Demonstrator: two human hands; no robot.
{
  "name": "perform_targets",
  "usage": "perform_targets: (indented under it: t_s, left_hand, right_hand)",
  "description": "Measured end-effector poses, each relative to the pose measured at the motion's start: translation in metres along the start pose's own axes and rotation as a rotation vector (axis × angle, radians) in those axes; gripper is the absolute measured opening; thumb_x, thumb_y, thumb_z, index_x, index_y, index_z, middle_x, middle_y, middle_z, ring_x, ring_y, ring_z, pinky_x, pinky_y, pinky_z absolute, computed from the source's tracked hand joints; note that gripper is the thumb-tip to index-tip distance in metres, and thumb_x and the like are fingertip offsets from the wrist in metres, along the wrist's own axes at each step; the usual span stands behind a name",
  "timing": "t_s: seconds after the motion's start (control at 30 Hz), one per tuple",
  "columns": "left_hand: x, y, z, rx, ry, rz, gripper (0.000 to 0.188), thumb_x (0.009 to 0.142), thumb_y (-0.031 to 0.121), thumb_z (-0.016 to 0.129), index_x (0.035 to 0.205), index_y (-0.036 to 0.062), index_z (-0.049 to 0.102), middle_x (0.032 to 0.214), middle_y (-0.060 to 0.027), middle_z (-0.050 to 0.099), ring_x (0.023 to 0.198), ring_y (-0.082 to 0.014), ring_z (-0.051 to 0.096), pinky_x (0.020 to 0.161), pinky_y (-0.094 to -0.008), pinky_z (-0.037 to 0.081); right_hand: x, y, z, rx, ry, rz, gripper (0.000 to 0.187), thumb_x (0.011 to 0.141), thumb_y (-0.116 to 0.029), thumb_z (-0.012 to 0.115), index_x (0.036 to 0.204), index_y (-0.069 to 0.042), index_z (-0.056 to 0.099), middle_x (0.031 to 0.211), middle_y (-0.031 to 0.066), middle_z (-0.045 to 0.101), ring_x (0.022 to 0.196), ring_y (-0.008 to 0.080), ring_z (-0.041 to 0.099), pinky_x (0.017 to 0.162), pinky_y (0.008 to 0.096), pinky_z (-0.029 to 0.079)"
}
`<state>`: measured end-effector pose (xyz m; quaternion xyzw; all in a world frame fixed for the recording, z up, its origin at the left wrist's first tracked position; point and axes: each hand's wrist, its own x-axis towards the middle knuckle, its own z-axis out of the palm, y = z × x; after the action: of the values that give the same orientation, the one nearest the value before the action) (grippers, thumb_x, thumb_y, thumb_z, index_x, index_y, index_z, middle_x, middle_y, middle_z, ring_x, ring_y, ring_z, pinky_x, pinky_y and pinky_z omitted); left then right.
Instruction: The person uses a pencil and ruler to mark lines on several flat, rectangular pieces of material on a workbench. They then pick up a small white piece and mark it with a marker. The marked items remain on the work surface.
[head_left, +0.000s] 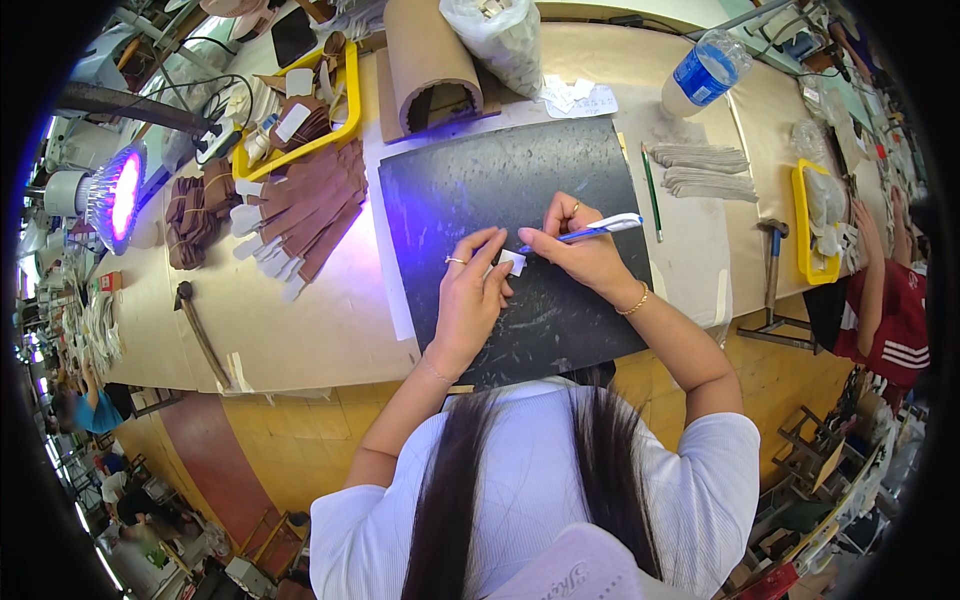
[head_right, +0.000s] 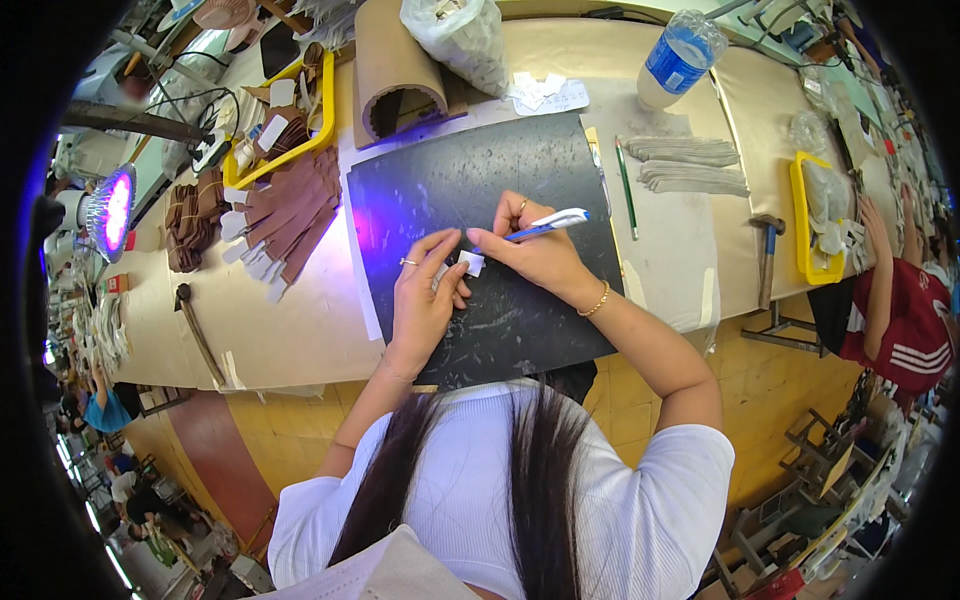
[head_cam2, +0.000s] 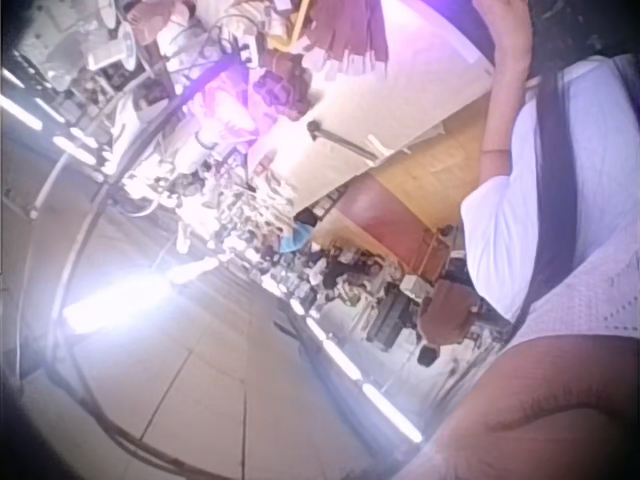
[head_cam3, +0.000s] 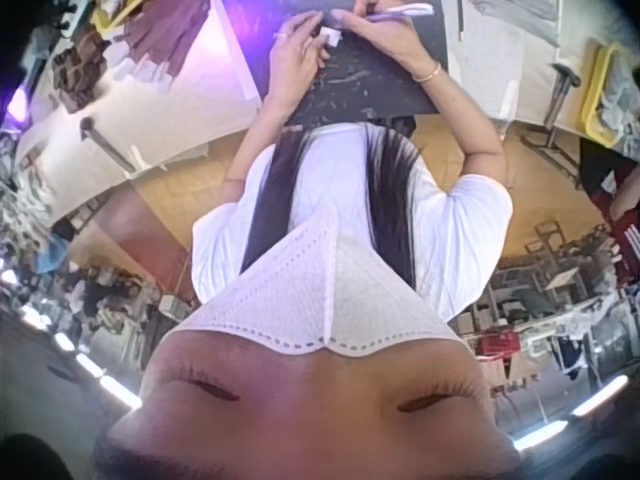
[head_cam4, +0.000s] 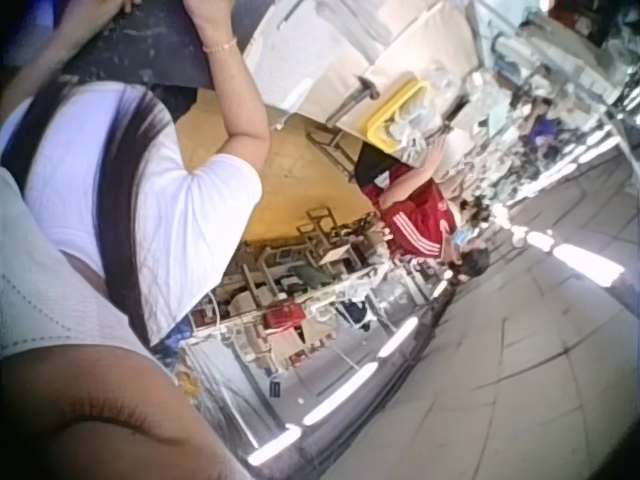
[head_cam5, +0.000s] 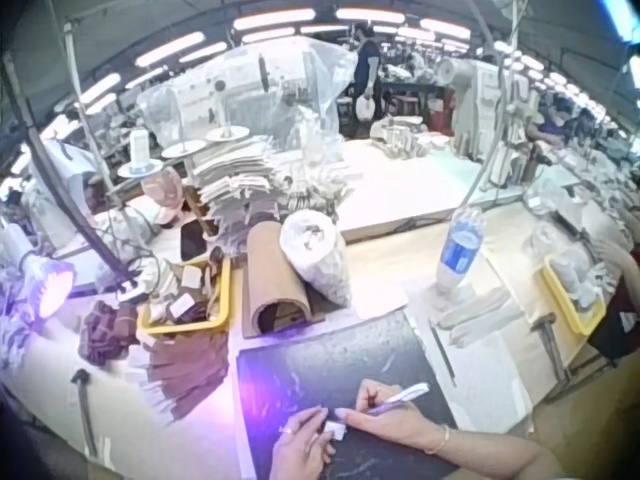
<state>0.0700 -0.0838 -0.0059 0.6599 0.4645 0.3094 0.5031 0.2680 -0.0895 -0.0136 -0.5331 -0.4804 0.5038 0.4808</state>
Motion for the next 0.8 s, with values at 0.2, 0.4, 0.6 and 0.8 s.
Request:
perform_targets:
  t_s: [0.2,0.4,0.6,0.8]
  left_hand:
    - [-0.027,0.013,-0.010,0.665,-0.081,0.262,0.039,0.083,-0.009,0.060,0.118,0.0063,0.071,0.123,-0.0085,0.064,0.082,-0.0284,0.070,0.071,-0.0391,0.056]
    - [-0.034,0.006,-0.005,0.793,-0.143,0.288,0.050,0.075,-0.001,0.063,0.126,0.0014,0.065,0.127,-0.0118,0.063,0.087,-0.0272,0.071,0.073,-0.0370,0.059]
    - [-0.031,0.008,-0.008,0.822,-0.194,0.306,0.050,0.075,-0.001,0.063,0.126,-0.0002,0.065,0.127,-0.0132,0.063,0.087,-0.0259,0.071,0.073,-0.0362,0.058]
    - [-0.030,0.011,-0.009,0.856,-0.206,0.294,0.049,0.075,-0.001,0.063,0.124,0.0002,0.065,0.127,-0.0133,0.063,0.086,-0.0257,0.071,0.071,-0.0360,0.058]
  right_hand:
    - [0.012,-0.014,0.011,-0.235,-0.059,-0.034,0.046,0.086,-0.027,0.082,0.064,-0.005,0.048,0.055,0.0002,0.046,0.054,0.0063,0.040,0.049,0.0287,0.034]
    - [0.014,-0.002,0.015,-0.275,-0.053,-0.088,0.036,0.086,-0.018,0.075,0.067,-0.004,0.048,0.056,0.0068,0.048,0.049,0.0171,0.043,0.049,0.0332,0.039]
    - [0.012,-0.001,0.015,-0.398,-0.053,-0.244,0.033,0.083,-0.015,0.074,0.067,-0.005,0.048,0.056,0.0091,0.050,0.047,0.0233,0.046,0.049,0.0357,0.042]
    - [0.015,-0.004,0.019,-0.338,-0.013,-0.144,0.032,0.081,-0.013,0.072,0.065,-0.005,0.046,0.055,0.0093,0.048,0.048,0.0243,0.044,0.049,0.0362,0.042]
